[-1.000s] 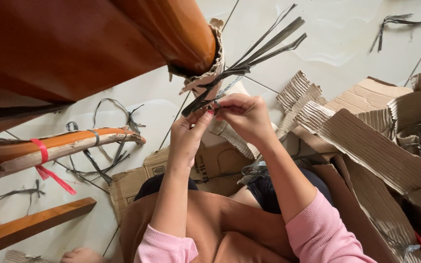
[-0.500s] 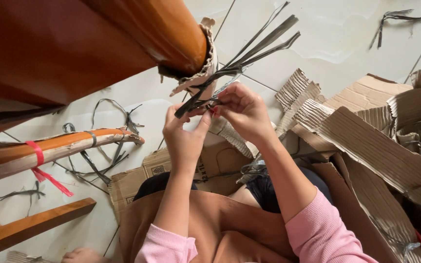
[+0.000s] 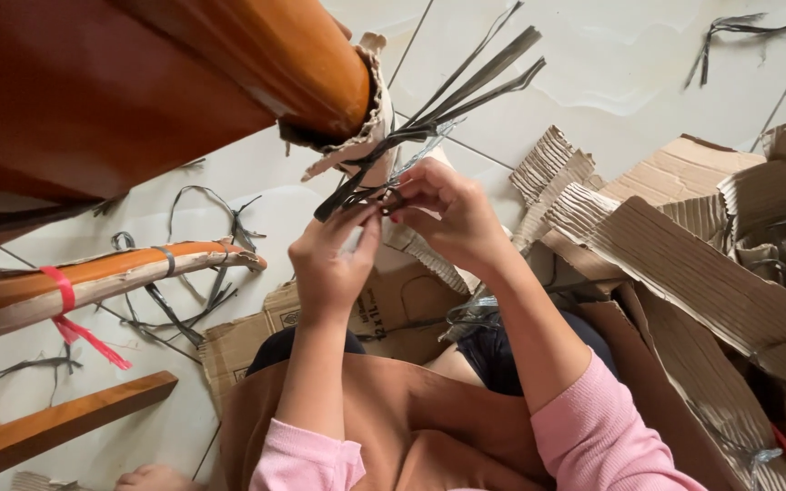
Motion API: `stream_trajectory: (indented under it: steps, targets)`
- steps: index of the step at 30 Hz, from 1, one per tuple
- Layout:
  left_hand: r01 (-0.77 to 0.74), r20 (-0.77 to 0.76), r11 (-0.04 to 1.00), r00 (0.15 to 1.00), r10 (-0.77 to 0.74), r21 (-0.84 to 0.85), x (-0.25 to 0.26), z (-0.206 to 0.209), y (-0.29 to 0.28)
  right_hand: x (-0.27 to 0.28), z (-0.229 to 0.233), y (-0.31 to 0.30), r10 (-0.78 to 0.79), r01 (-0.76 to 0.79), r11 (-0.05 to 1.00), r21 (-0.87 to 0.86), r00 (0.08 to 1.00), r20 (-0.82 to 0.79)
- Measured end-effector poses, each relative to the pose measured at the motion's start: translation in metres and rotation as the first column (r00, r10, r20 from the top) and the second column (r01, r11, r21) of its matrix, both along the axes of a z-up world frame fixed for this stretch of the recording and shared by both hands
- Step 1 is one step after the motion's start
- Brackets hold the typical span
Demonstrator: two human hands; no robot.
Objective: Wrapping the legs of a wooden chair with corrugated cardboard and securing them with plastic ties.
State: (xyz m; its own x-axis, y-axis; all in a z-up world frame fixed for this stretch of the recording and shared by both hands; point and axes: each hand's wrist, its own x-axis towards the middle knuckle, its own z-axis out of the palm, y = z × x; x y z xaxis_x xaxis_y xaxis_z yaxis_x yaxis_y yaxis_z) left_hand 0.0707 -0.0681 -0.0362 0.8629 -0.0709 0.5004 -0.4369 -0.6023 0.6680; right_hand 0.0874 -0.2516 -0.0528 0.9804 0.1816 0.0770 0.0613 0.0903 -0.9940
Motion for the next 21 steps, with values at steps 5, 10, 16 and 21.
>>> stream_trajectory:
  steps: [5, 10, 16, 21]
  targets:
    - [-0.101, 0.011, 0.994, 0.995, 0.102, -0.044, 0.004, -0.007, 0.008, 0.006, -0.001, -0.003, -0.069, 0.078, 0.988, -0.130, 0.995, 0.071]
    - [-0.150, 0.032, 0.985, 0.988, 0.153, -0.085, 0.007, -0.011, 0.007, 0.008, 0.001, -0.007, -0.176, 0.189, 0.966, -0.177, 0.980, 0.089]
    - [-0.167, 0.018, 0.977, 0.985, 0.171, -0.129, 0.010, -0.010, 0.004, 0.016, -0.024, -0.005, -0.292, 0.315, 0.927, -0.203, 0.947, 0.136]
    - [-0.212, -0.043, 0.964, 0.977, 0.208, -0.162, 0.009, -0.010, 0.002, 0.021, -0.032, 0.001, -0.377, 0.418, 0.877, -0.238, 0.904, 0.200]
